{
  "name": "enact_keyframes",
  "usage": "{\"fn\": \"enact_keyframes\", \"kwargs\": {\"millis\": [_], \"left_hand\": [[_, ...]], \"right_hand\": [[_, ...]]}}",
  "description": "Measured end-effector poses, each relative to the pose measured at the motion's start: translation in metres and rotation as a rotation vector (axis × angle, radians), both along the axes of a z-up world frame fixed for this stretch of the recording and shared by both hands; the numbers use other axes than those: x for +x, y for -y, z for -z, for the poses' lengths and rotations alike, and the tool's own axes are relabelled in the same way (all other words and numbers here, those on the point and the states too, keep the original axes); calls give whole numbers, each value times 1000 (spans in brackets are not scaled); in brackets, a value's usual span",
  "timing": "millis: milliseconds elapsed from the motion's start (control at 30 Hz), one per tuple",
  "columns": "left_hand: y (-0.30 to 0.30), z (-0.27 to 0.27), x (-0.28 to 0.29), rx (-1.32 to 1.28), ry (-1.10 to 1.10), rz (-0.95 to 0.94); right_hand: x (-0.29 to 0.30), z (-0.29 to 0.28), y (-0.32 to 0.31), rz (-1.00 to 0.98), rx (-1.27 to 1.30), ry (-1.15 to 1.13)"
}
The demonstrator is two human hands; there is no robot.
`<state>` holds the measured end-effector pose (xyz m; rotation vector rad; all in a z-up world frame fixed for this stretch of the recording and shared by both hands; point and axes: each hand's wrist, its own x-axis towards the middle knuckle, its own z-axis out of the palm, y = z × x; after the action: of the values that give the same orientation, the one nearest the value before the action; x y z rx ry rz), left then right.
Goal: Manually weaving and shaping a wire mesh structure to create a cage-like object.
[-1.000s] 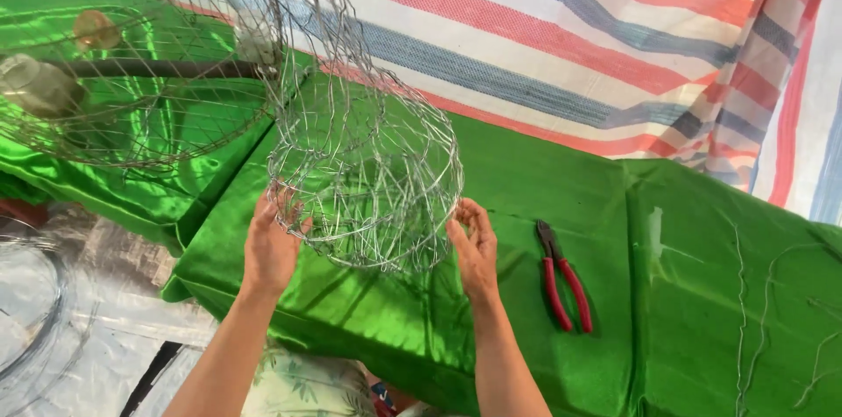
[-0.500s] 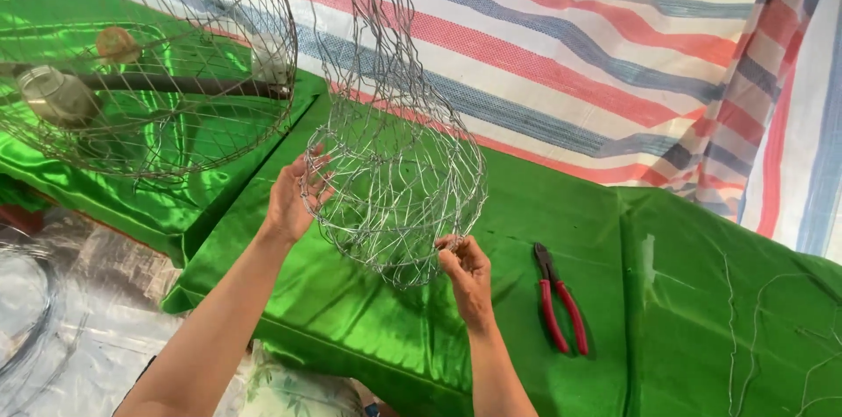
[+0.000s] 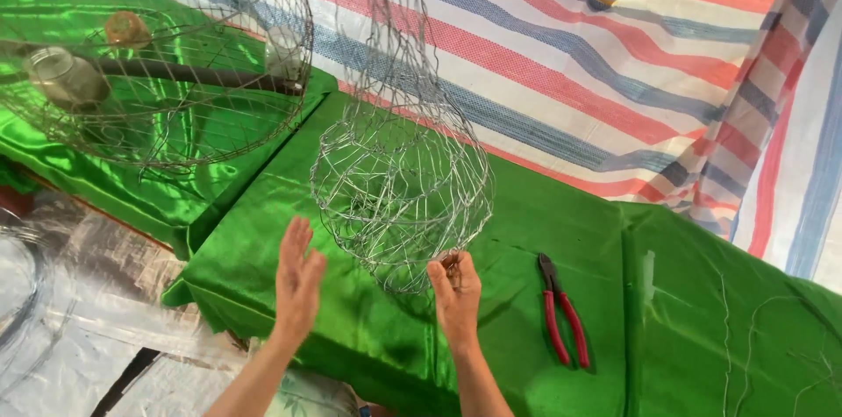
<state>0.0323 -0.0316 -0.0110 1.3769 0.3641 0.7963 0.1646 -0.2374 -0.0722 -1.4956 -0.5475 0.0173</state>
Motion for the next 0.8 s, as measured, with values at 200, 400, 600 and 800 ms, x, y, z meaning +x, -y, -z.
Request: {"fn": "enact_keyframes", "kwargs": {"millis": [200,400,600,800], "left_hand": [[29,-17,-12,842,214,-200],[19,-45,-9,928,214,-236],[9,-56,-1,942,179,-272],[-1,-90,1,1018,137,-283]], "right_hand": [[-59,-47,-23,98,-106,-64],[-89,-68,-40,68,-169,-26],[-116,-85,-55,25,-199,115],[-137,-89,-68,-106,-157,219]]}}
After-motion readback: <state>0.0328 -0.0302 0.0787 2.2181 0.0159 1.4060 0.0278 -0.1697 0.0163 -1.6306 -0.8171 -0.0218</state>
